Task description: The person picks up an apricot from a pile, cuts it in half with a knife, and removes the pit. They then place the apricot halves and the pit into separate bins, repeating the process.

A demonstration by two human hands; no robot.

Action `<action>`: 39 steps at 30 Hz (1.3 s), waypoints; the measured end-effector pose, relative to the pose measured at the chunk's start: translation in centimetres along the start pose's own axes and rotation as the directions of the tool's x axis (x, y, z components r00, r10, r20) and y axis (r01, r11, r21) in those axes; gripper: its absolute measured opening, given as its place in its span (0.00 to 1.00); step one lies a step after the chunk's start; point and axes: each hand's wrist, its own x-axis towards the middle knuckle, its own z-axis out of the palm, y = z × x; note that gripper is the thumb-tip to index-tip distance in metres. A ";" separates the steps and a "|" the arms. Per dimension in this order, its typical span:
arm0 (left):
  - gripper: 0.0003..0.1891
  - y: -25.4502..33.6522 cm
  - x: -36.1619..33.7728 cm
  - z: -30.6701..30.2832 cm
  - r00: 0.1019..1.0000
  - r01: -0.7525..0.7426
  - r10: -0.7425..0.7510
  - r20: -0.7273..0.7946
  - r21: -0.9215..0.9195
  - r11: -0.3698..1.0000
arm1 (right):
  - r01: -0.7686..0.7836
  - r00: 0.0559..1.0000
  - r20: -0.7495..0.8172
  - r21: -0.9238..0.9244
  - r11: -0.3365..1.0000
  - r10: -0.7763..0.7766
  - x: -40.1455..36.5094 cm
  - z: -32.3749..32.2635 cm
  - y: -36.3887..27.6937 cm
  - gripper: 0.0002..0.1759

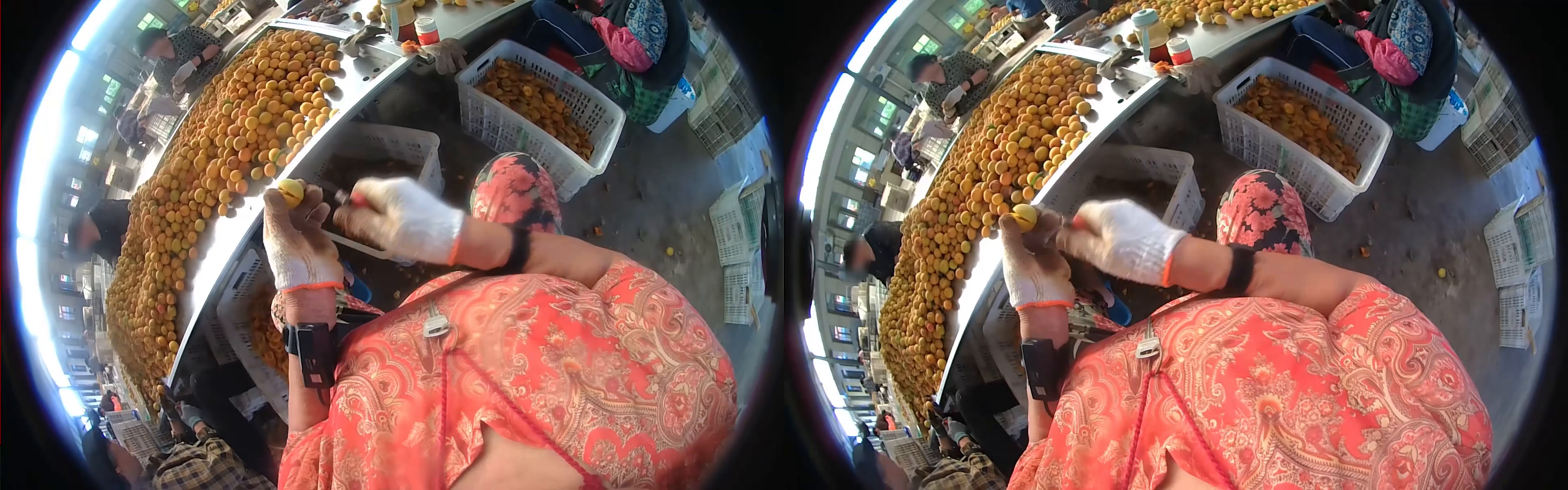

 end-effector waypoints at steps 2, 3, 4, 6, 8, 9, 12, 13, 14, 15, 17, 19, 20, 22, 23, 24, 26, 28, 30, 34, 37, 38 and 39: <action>0.14 0.9 -1.3 0.1 0.997 0.072 -0.070 -0.033 0.064 0.995 | -0.020 0.987 -0.161 -0.051 0.998 0.012 0.5 -0.7 -0.3 0.29; 0.13 1.3 -2.5 1.3 0.992 0.073 -0.090 0.087 0.188 0.980 | 0.059 0.974 -0.212 -0.092 0.994 -0.078 0.9 -0.7 0.2 0.28; 0.12 1.1 -3.3 2.1 0.971 0.055 -0.122 0.205 0.306 0.950 | 0.137 0.951 -0.259 -0.140 0.981 -0.169 1.4 -0.5 0.8 0.28; 0.16 0.4 -3.8 2.3 0.955 0.061 -0.150 0.256 0.326 0.944 | 0.124 0.964 -0.240 0.019 0.992 -0.116 2.1 0.0 1.3 0.24; 0.17 0.7 -4.1 2.4 0.948 -0.009 -0.122 0.295 0.409 0.913 | 0.108 0.975 -0.209 0.178 0.978 -0.070 2.1 0.0 1.2 0.19; 0.17 0.9 -4.2 2.6 0.947 -0.007 -0.125 0.295 0.409 0.913 | 0.064 0.987 -0.161 0.257 0.964 -0.022 1.8 -0.2 0.7 0.20; 0.16 1.1 -3.8 2.4 0.916 0.283 -0.295 0.272 0.082 0.955 | -0.070 0.992 -0.057 0.481 0.874 0.111 1.6 -0.3 0.9 0.18; 0.17 1.1 -3.8 2.1 0.896 0.341 -0.321 0.307 -0.012 0.940 | -0.149 0.984 0.012 0.605 0.782 0.178 1.7 -0.3 0.9 0.17; 0.18 1.2 -3.8 2.1 0.876 0.397 -0.342 0.341 -0.105 0.912 | -0.156 0.982 0.014 0.606 0.780 0.186 1.5 -0.2 0.8 0.17; 0.19 1.1 -3.6 1.9 0.868 0.439 -0.373 0.327 -0.155 0.885 | -0.125 0.984 -0.006 0.681 0.722 0.176 1.2 -0.1 0.0 0.14; 0.19 0.9 -3.4 1.8 0.888 0.417 -0.359 0.288 -0.174 0.892 | -0.061 0.985 -0.066 0.727 0.684 0.158 1.2 -0.2 -0.5 0.07; 0.19 0.4 -2.1 0.3 0.873 0.456 -0.369 0.320 -0.264 0.850 | -0.037 0.990 -0.069 0.708 0.705 0.121 1.2 -0.8 -0.1 0.07; 0.19 -0.2 -1.5 -0.5 0.871 0.460 -0.374 0.320 -0.262 0.848 | -0.008 0.994 -0.073 0.686 0.727 0.080 1.2 -1.1 0.1 0.07; 0.17 -0.4 -1.2 0.1 0.876 0.479 -0.433 0.213 -0.275 0.834 | 0.029 0.993 -0.106 0.677 0.735 0.059 1.6 -0.6 0.5 0.08; 0.15 -0.8 -1.7 0.7 0.896 0.444 -0.429 0.115 -0.249 0.861 | 0.094 0.988 -0.153 0.646 0.758 0.007 1.7 -0.2 0.8 0.08; 0.15 -0.6 -2.2 1.7 0.895 0.445 -0.431 0.112 -0.250 0.860 | 0.159 0.980 -0.194 0.610 0.776 -0.047 1.9 0.2 1.2 0.08; 0.13 -0.3 -2.6 2.5 0.890 0.456 -0.448 0.091 -0.130 0.880 | 0.194 0.972 -0.224 0.615 0.764 -0.067 2.4 0.2 1.9 0.09; 0.12 -0.6 -1.5 0.6 0.875 0.481 -0.463 0.144 -0.139 0.866 | 0.255 0.922 -0.344 0.199 0.946 -0.176 2.6 -0.6 2.5 0.10; 0.11 -1.5 -0.7 -0.3 0.920 0.377 -0.358 0.161 -0.108 0.920 | 0.267 0.918 -0.357 0.228 0.936 -0.175 2.8 -0.1 3.4 0.12; 0.13 -2.9 -1.5 -3.2 0.946 0.231 -0.276 0.171 0.243 0.942 | 0.259 0.958 -0.082 -0.164 0.952 -0.275 1.9 0.7 2.8 0.19; 0.18 -1.6 -3.1 1.4 0.862 0.506 -0.499 -0.087 0.095 0.858 | 0.216 0.909 -0.326 -0.163 0.963 -0.259 1.0 -0.8 2.0 0.21; 0.19 -1.3 -4.2 2.2 0.933 0.354 -0.357 -0.056 0.334 0.874 | 0.203 0.882 -0.395 -0.175 0.964 -0.257 1.1 -1.2 2.3 0.20; 0.19 -2.4 -1.2 -1.9 0.835 0.477 -0.509 0.208 0.187 0.859 | 0.184 0.849 -0.458 -0.211 0.960 -0.264 0.9 -1.3 2.4 0.18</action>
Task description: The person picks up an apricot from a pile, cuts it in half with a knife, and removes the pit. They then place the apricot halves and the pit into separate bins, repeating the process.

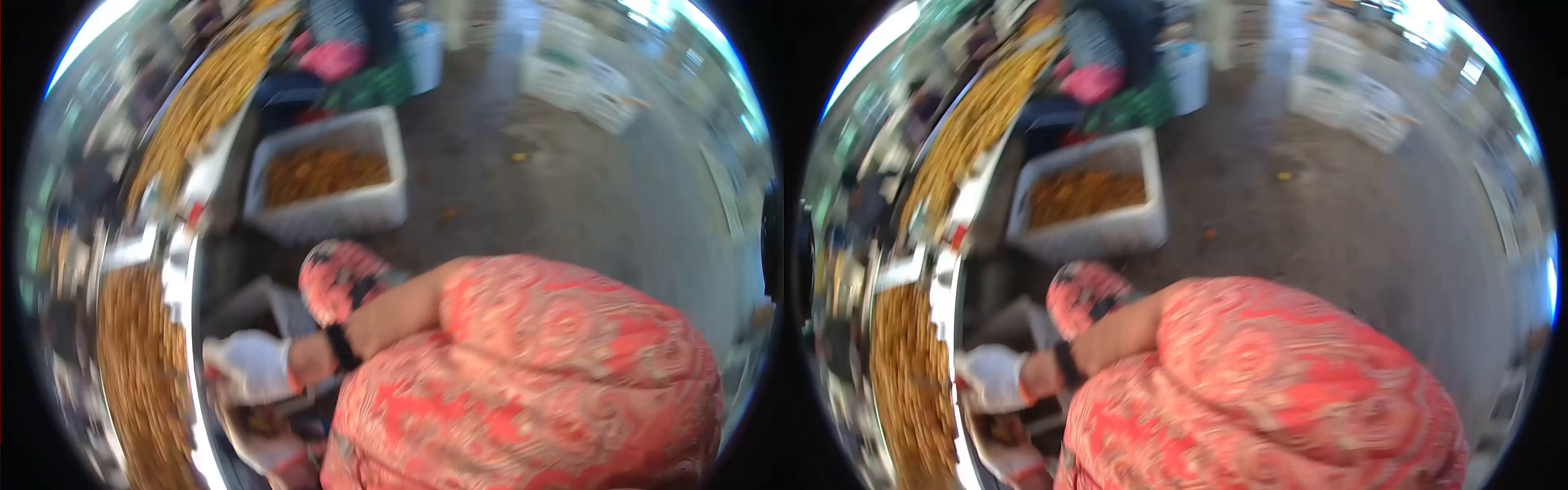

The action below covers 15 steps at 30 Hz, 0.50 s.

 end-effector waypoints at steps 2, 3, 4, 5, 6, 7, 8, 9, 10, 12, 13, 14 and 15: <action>0.18 -1.6 3.8 3.4 0.979 0.051 -0.053 0.196 0.016 0.999 | -0.040 0.999 0.021 0.092 0.995 0.038 -0.6 -0.7 -0.2 0.16; 0.18 -2.1 4.8 4.7 0.965 0.059 -0.065 0.254 0.029 0.998 | -0.030 0.999 -0.021 0.142 0.989 0.033 -0.8 -1.3 -0.2 0.13; 0.17 -2.4 5.2 5.9 0.951 0.059 -0.068 0.301 0.040 0.997 | -0.066 0.996 -0.054 0.152 0.986 0.075 -0.9 -1.6 -0.2 0.10; 0.17 -2.6 5.7 7.0 0.937 0.057 -0.071 0.341 0.050 0.997 | -0.027 0.992 -0.122 0.143 0.989 0.045 -1.1 -1.8 0.0 0.09; 0.16 -2.8 5.9 8.4 0.924 0.052 -0.071 0.377 0.060 0.997 | -0.017 0.989 -0.145 0.147 0.989 0.039 -1.6 -2.6 -0.2 0.09; 0.15 -2.8 6.0 9.5 0.910 0.045 -0.069 0.408 0.069 0.997 | -0.006 0.986 -0.164 0.153 0.988 0.032 -1.9 -3.0 -0.1 0.09; 0.15 -2.6 5.9 10.4 0.899 0.034 -0.064 0.434 0.077 0.996 | 0.060 0.975 -0.219 0.101 0.993 -0.036 -1.9 -3.2 0.4 0.11; 0.14 -2.3 5.9 11.2 0.888 0.022 -0.056 0.455 0.080 0.997 | 0.114 0.953 -0.291 0.072 0.991 -0.089 -1.9 -3.6 0.6 0.11; 0.14 -2.3 5.8 11.8 0.878 0.009 -0.046 0.476 0.079 0.997 | 0.101 0.965 -0.245 0.001 0.995 -0.098 -2.8 -5.0 -1.4 0.12; 0.13 -2.4 5.1 13.0 0.865 -0.010 -0.028 0.501 0.074 0.997 | 0.124 0.962 -0.232 -0.104 0.987 -0.145 -4.2 -6.8 -3.9 0.14; 0.12 -2.4 4.5 13.4 0.864 -0.018 -0.021 0.504 0.073 0.997 | 0.124 0.958 -0.243 -0.123 0.985 -0.152 -4.6 -7.4 -4.1 0.14; 0.11 -2.4 3.9 13.5 0.865 -0.028 -0.012 0.501 0.072 0.997 | 0.145 0.957 -0.234 -0.124 0.982 -0.171 -5.1 -7.8 -4.2 0.13; 0.11 -2.5 3.3 13.7 0.868 -0.037 -0.002 0.496 0.069 0.997 | 0.166 0.956 -0.221 -0.124 0.978 -0.191 -5.4 -8.3 -4.2 0.13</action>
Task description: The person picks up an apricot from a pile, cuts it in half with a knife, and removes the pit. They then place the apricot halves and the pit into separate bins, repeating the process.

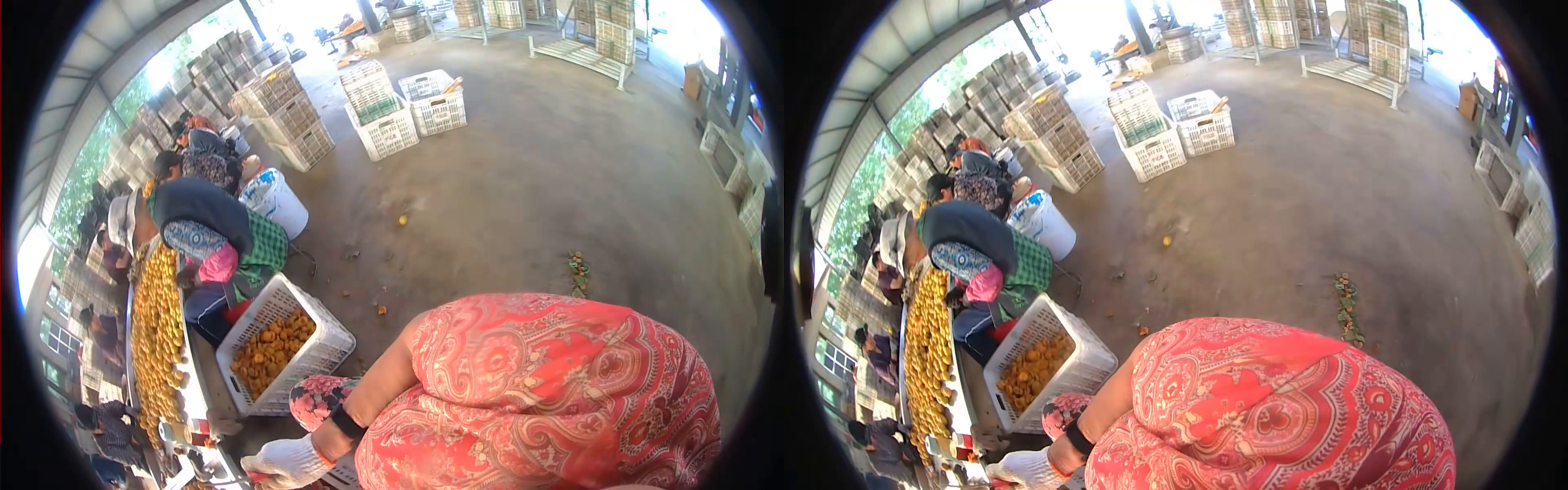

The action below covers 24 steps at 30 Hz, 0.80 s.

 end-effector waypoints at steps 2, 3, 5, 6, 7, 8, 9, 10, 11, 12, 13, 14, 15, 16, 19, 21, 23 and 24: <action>0.10 -0.2 -1.2 0.5 0.999 -0.020 0.020 -0.032 0.008 1.000 | 0.029 0.999 0.025 -0.048 0.998 -0.027 -0.3 -0.9 0.1 0.14; 0.09 -0.2 -2.0 1.3 0.998 -0.028 0.029 -0.055 0.015 0.999 | 0.015 0.999 0.049 -0.110 0.994 -0.010 -0.4 -1.0 0.0 0.14; 0.17 0.2 -3.9 2.6 0.969 -0.063 0.076 -0.235 0.066 0.996 | -0.007 0.996 0.092 -0.162 0.987 0.022 -0.5 -0.7 0.0 0.16; 0.17 0.3 -3.7 4.2 0.965 -0.068 0.083 -0.248 0.068 0.995 | -0.002 0.995 0.101 -0.151 0.989 0.017 -0.5 -1.0 -0.4 0.16; 0.16 0.0 -3.3 5.2 0.988 -0.025 0.027 -0.153 0.017 1.000 | -0.011 0.993 0.111 -0.171 0.985 0.030 -0.7 -1.5 -1.0 0.13; 0.16 -0.4 -3.1 5.2 0.996 0.011 -0.014 -0.092 -0.033 0.999 | -0.015 0.988 0.151 -0.164 0.986 0.040 -0.8 -1.3 -1.3 0.11; 0.16 -0.6 -3.2 3.9 0.996 0.028 -0.035 -0.078 -0.082 0.996 | 0.034 0.978 0.209 -0.174 0.984 0.004 -1.1 -1.7 -1.5 0.13; 0.16 -0.8 -4.0 1.6 0.993 0.020 -0.036 -0.116 -0.138 0.990 | -0.135 0.936 0.313 -0.096 0.986 0.159 -0.9 -1.9 -2.1 0.13; 0.24 -1.1 -3.9 -1.0 0.981 0.147 -0.110 0.157 -0.251 0.957 | 0.004 0.943 0.324 -0.252 0.968 0.081 -1.0 -1.8 -2.3 0.12; 0.24 -2.6 -4.3 -3.6 0.989 0.097 -0.117 -0.094 -0.196 0.976 | 0.093 0.962 0.267 -0.159 0.983 -0.047 -1.2 -0.5 -1.3 0.11; 0.24 -0.4 -6.2 -0.3 0.950 0.050 -0.103 -0.294 -0.184 0.982 | 0.105 0.948 0.315 -0.153 0.983 -0.053 -1.0 0.7 -1.0 0.11; 0.24 1.3 -7.0 0.7 0.820 0.123 -0.204 -0.535 -0.184 0.975 | 0.069 0.924 0.382 -0.200 0.977 0.013 -0.8 2.5 -0.4 0.11; 0.25 1.3 -7.7 -1.3 0.822 0.125 -0.221 -0.525 -0.213 0.969 | 0.081 0.906 0.423 -0.168 0.982 -0.002 -0.6 3.7 0.1 0.12; 0.25 1.1 -8.9 -3.1 0.838 0.134 -0.238 -0.492 -0.237 0.962 | 0.092 0.896 0.444 -0.156 0.984 -0.013 -0.5 5.0 0.3 0.12; 0.25 2.1 -11.6 -0.7 0.739 0.074 -0.073 -0.670 -0.028 0.997 | -0.036 0.846 0.530 -0.051 0.998 0.058 0.2 7.7 -0.3 0.12; 0.25 2.9 -13.0 -2.6 0.736 0.076 -0.068 -0.674 -0.017 0.997 | -0.123 0.844 0.531 0.046 0.991 0.080 0.5 10.5 0.0 0.13; 0.22 3.5 -14.0 -4.4 0.772 0.055 -0.043 -0.634 0.000 0.998 | -0.204 0.842 0.535 0.187 0.961 0.074 0.3 13.1 1.2 0.12; 0.22 3.9 -14.5 -5.3 0.764 0.049 -0.037 -0.644 0.000 0.999 | -0.290 0.845 0.527 0.307 0.906 0.092 0.6 14.0 1.2 0.11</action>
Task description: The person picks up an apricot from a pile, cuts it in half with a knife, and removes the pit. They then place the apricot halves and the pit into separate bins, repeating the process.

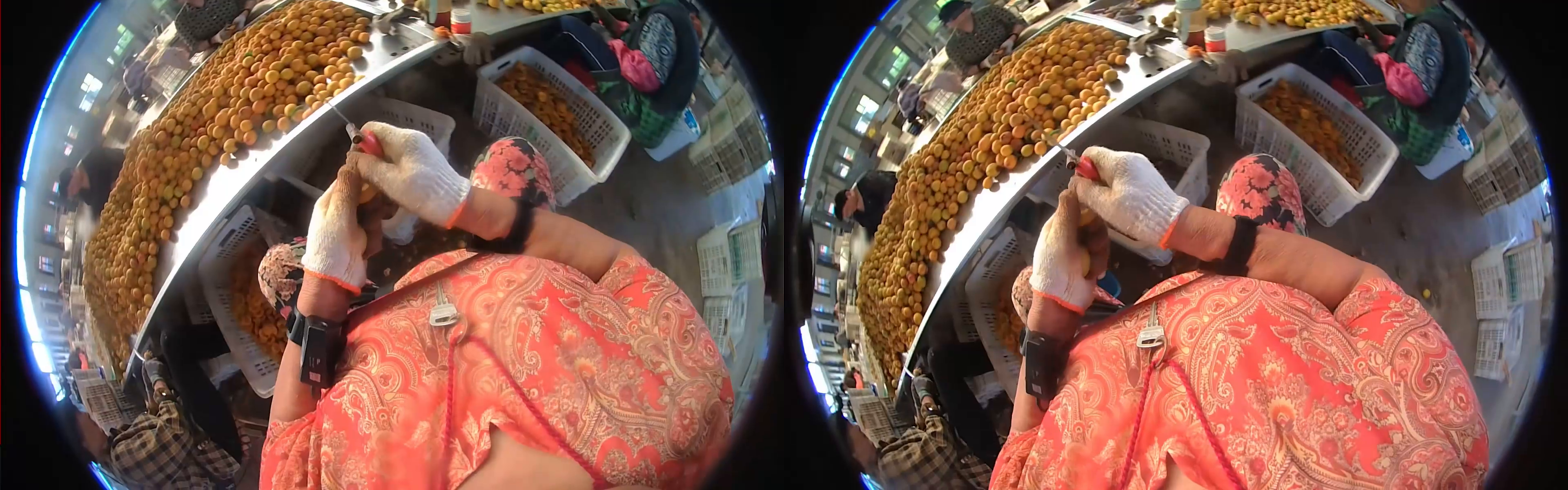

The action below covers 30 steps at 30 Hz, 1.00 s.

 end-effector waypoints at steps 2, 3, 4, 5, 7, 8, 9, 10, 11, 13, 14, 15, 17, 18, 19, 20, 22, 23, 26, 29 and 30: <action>0.19 0.6 0.4 -2.5 0.998 -0.056 0.057 -0.030 0.029 0.998 | -0.059 0.998 0.023 0.034 0.998 0.058 1.2 0.4 0.1 0.11; 0.15 1.4 0.2 -3.8 0.985 -0.111 0.115 -0.126 0.040 0.993 | -0.046 0.998 -0.032 -0.017 0.999 0.046 2.0 0.6 1.0 0.11; 0.14 2.3 -0.2 -5.5 0.974 -0.179 0.187 -0.130 0.075 0.981 | -0.036 0.995 -0.091 -0.067 0.997 0.030 2.8 0.6 2.0 0.12; 0.13 2.9 0.0 -7.4 0.936 -0.190 0.211 -0.282 0.099 0.977 | -0.097 0.991 -0.103 -0.175 0.980 0.079 3.6 0.1 3.2 0.13; 0.14 3.8 -0.3 -12.3 0.826 -0.242 0.332 -0.455 0.245 0.939 | -0.185 0.978 -0.167 -0.428 0.885 0.124 4.0 -0.7 8.3 0.18; 0.15 3.4 0.2 -17.4 0.808 -0.309 0.422 -0.411 0.314 0.897 | -0.254 0.964 -0.191 -0.458 0.852 0.185 4.1 -1.1 9.7 0.19; 0.15 4.5 -0.8 -18.5 0.776 -0.218 0.431 -0.461 0.445 0.869 | -0.258 0.963 -0.193 -0.452 0.854 0.188 4.1 -1.2 10.0 0.19; 0.15 5.0 -1.3 -22.2 0.777 -0.141 0.378 -0.503 0.446 0.884 | -0.280 0.958 -0.180 -0.440 0.853 0.222 3.8 -1.1 10.2 0.20; 0.16 5.1 -1.3 -24.4 0.748 -0.083 0.364 -0.555 0.466 0.881 | -0.301 0.953 -0.165 -0.429 0.852 0.253 3.6 -1.1 10.5 0.21; 0.20 5.6 -0.5 -31.3 0.686 0.232 0.470 -0.555 0.779 0.582 | -0.309 0.951 -0.124 -0.411 0.858 0.283 3.2 -1.1 11.4 0.21; 0.22 6.0 0.0 -31.8 0.612 0.424 0.605 -0.509 0.857 0.293 | -0.312 0.948 -0.079 -0.399 0.862 0.307 3.3 -1.2 11.8 0.21; 0.26 7.0 0.5 -31.4 0.594 0.434 0.645 -0.480 0.867 0.245 | -0.377 0.923 -0.066 -0.351 0.857 0.379 3.3 -1.4 12.0 0.21; 0.20 8.5 3.3 -30.1 0.642 0.089 0.572 -0.511 0.790 0.607 | -0.401 0.913 -0.067 -0.318 0.859 0.401 3.1 -1.5 14.1 0.20; 0.18 9.1 5.1 -28.7 0.685 -0.080 0.510 -0.520 0.642 0.762 | -0.420 0.905 -0.065 -0.287 0.861 0.420 3.0 -1.4 15.0 0.19; 0.18 9.7 7.2 -27.3 0.730 -0.095 0.492 -0.474 0.642 0.760 | -0.419 0.905 -0.060 -0.296 0.859 0.421 3.2 -1.4 14.6 0.18; 0.19 10.1 9.4 -25.9 0.773 -0.111 0.472 -0.423 0.643 0.758 | -0.422 0.904 -0.058 -0.288 0.860 0.424 3.3 -1.3 14.6 0.18; 0.18 10.5 14.1 -23.9 0.858 -0.078 0.465 -0.219 0.839 0.539 | -0.452 0.887 -0.013 -0.233 0.861 0.462 3.7 -1.4 14.8 0.18; 0.19 10.5 16.2 -22.8 0.891 -0.036 0.412 -0.192 0.874 0.485 | -0.440 0.891 -0.012 -0.271 0.856 0.454 3.8 -1.6 14.9 0.17; 0.26 8.2 27.2 -28.5 0.898 -0.081 0.439 -0.007 0.980 0.181 | -0.467 0.876 -0.017 -0.269 0.842 0.481 4.0 -2.0 15.5 0.17; 0.29 9.2 29.6 -25.7 0.937 0.087 0.333 -0.111 0.993 0.085 | -0.486 0.863 0.007 -0.263 0.833 0.506 4.3 -2.5 15.2 0.17; 0.29 9.3 30.9 -25.8 0.931 0.146 0.351 -0.104 0.985 -0.096 | -0.504 0.848 0.036 -0.255 0.825 0.529 4.3 -2.7 15.2 0.17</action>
